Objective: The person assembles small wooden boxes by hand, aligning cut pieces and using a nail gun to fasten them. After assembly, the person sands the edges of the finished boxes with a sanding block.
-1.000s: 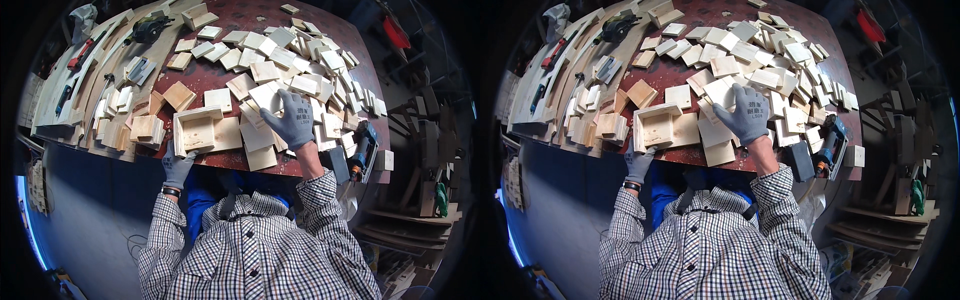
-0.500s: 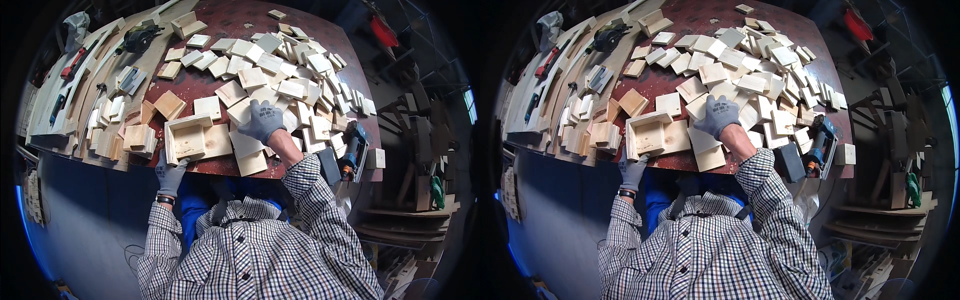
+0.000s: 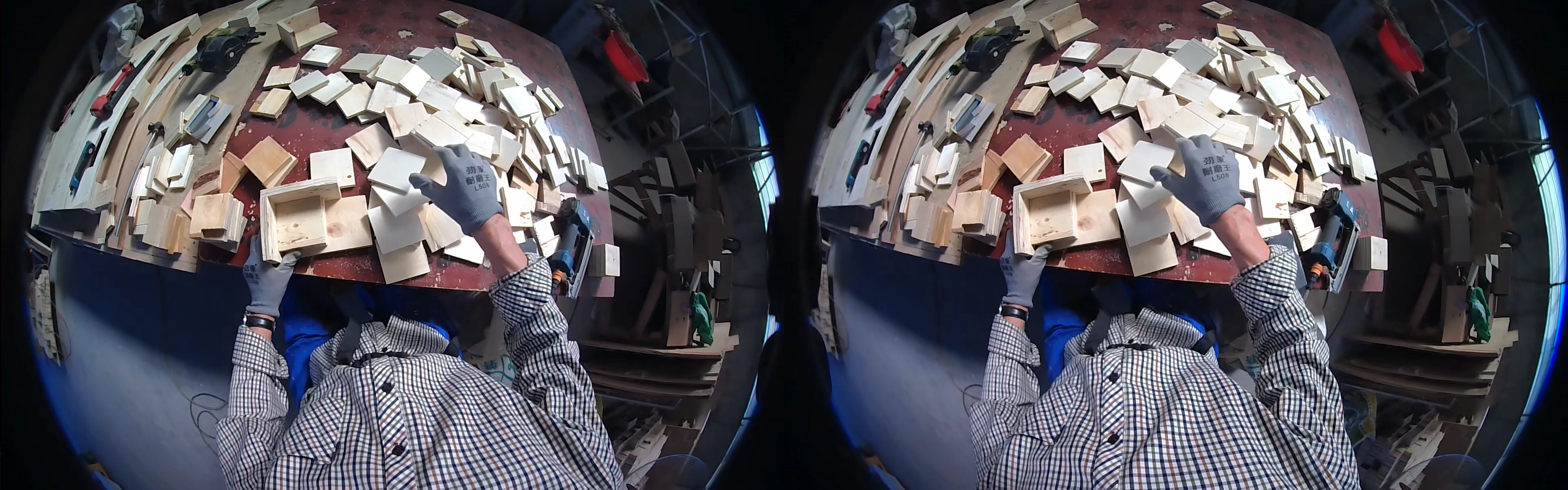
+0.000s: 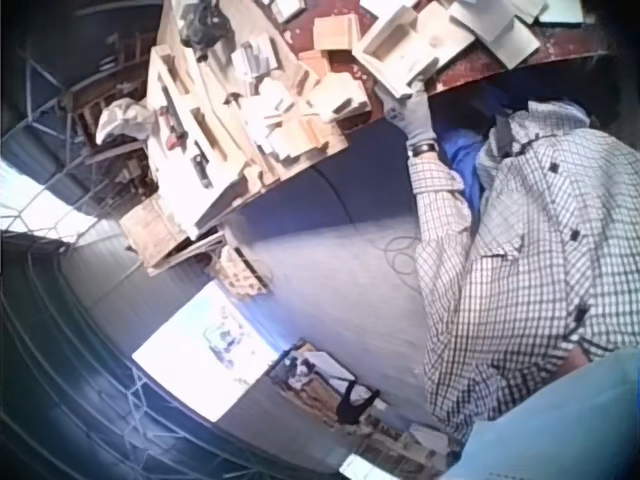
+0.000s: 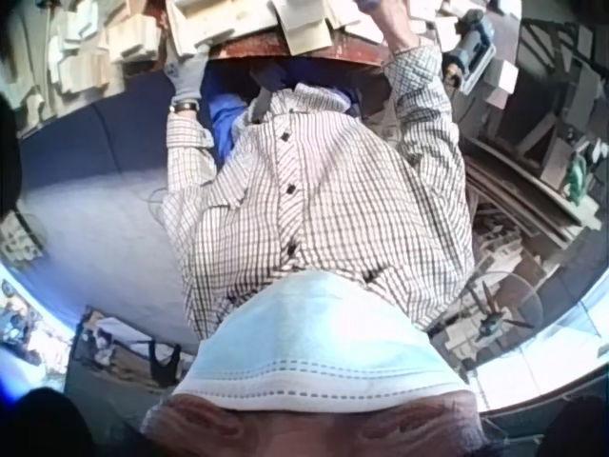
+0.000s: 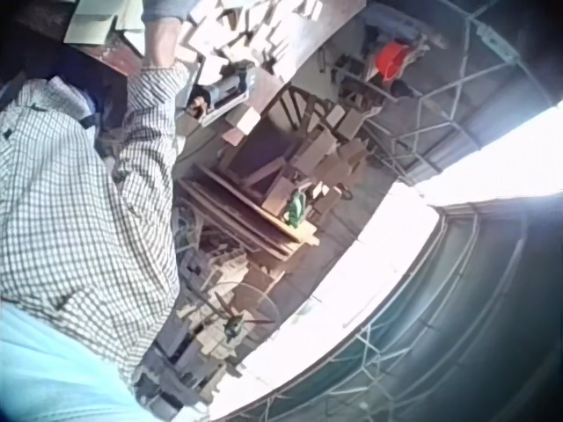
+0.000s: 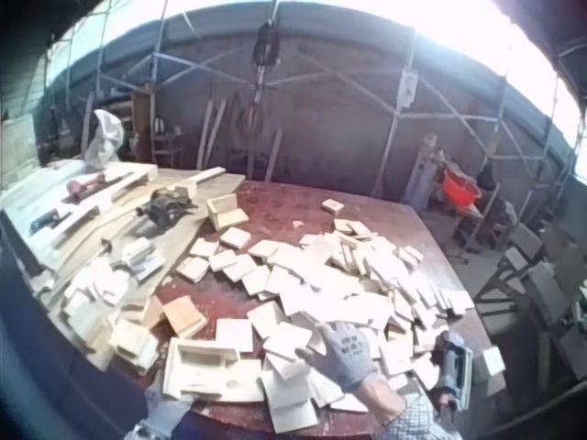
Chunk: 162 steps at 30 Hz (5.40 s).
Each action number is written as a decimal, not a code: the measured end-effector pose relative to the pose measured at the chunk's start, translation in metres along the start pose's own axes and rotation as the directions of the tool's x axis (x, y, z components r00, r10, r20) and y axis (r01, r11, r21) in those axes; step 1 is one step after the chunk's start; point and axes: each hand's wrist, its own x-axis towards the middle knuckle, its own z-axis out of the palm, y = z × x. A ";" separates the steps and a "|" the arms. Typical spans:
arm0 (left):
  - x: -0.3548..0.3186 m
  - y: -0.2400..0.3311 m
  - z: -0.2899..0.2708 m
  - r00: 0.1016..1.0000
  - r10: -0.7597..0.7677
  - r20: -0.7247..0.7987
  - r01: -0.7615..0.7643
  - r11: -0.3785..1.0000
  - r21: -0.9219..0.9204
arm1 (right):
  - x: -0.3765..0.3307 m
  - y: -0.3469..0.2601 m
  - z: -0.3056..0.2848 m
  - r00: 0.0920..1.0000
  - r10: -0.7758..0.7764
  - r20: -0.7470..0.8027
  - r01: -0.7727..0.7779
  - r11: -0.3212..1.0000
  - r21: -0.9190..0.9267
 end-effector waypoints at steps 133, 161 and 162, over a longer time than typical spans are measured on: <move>0.008 0.019 -0.005 0.994 0.062 -0.087 -0.056 0.996 0.062 | -0.069 -0.009 0.025 0.950 -0.312 -0.021 0.313 0.948 0.062; 0.008 0.016 -0.005 0.998 -0.029 -0.062 0.033 0.997 0.069 | 0.000 -0.152 0.071 0.780 -0.613 -0.122 0.625 0.769 0.134; 0.008 0.018 -0.004 0.997 -0.024 -0.067 0.028 0.998 0.056 | -0.004 -0.151 0.069 0.808 -0.577 -0.120 0.589 0.796 0.138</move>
